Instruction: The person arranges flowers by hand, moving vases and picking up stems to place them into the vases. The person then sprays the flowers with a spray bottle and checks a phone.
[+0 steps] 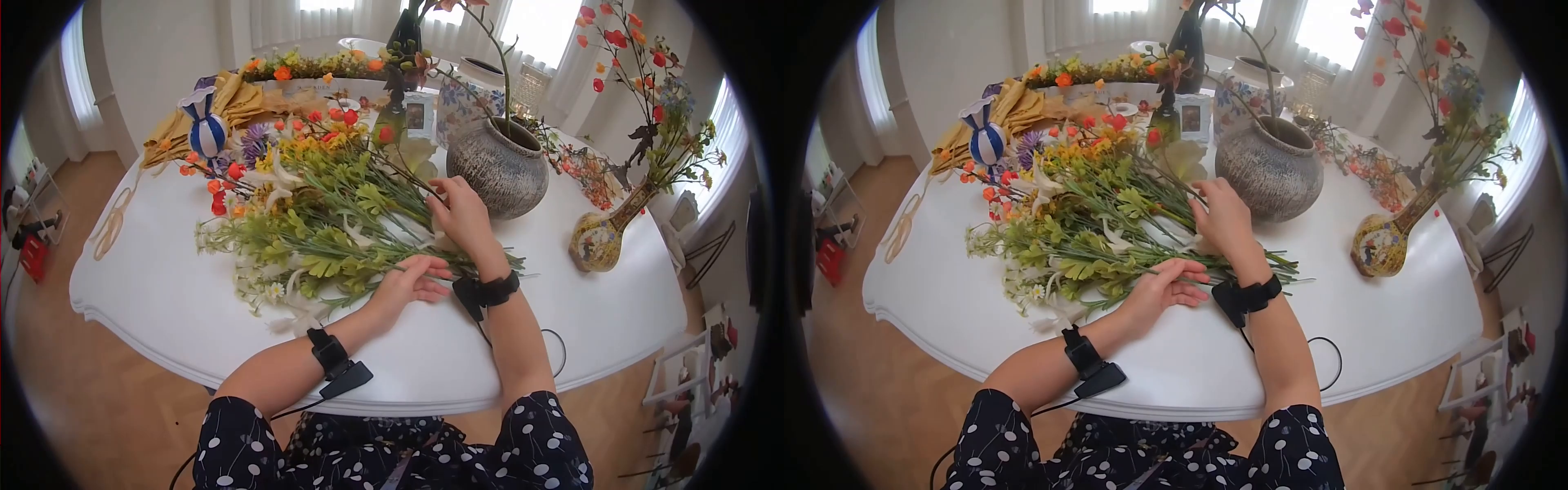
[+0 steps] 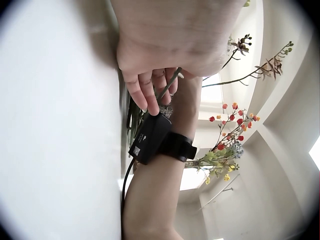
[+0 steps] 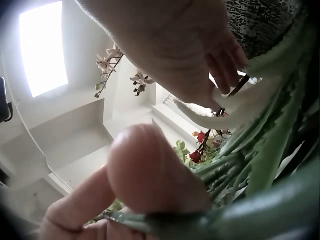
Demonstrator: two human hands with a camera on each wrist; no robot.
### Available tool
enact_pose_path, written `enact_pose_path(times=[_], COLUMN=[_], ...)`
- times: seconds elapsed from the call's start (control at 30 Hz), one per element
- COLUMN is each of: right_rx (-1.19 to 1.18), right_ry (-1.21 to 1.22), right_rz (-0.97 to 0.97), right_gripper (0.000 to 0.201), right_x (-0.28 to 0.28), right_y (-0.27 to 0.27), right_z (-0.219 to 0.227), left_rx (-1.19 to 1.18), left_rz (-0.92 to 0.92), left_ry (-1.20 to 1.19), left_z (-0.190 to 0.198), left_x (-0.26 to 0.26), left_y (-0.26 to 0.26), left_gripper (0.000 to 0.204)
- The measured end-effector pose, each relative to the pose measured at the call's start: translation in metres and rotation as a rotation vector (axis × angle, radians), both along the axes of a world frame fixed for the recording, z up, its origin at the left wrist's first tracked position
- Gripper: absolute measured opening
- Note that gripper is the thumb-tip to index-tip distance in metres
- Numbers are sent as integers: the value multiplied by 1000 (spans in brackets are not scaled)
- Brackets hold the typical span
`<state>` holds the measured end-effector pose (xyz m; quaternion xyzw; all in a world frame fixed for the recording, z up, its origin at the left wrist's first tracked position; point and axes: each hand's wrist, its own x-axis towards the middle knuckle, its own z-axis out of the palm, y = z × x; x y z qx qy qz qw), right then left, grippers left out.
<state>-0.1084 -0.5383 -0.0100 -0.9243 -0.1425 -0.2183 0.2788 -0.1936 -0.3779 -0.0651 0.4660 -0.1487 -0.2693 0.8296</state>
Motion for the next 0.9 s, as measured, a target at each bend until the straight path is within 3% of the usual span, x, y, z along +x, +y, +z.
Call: enact_pose_path(times=[0.07, 0.3, 0.6, 0.9], right_rx=[-63, -2, 244, 226], right_ry=[-223, -108, -474, -462], right_rz=[4, 48, 30, 101], right_gripper=[29, 22, 13, 14], right_x=[6, 4, -18, -41], right_y=[-4, -3, 7, 20], right_z=[-9, -2, 45, 58], left_rx=[3, 4, 3, 7], left_rz=[0, 2, -5, -1], left_ry=[1, -13, -16, -19], left_z=[0, 0, 1, 3], left_x=[0, 1, 0, -1], left_y=[-1, -1, 1, 0], left_gripper=[40, 40, 39, 40])
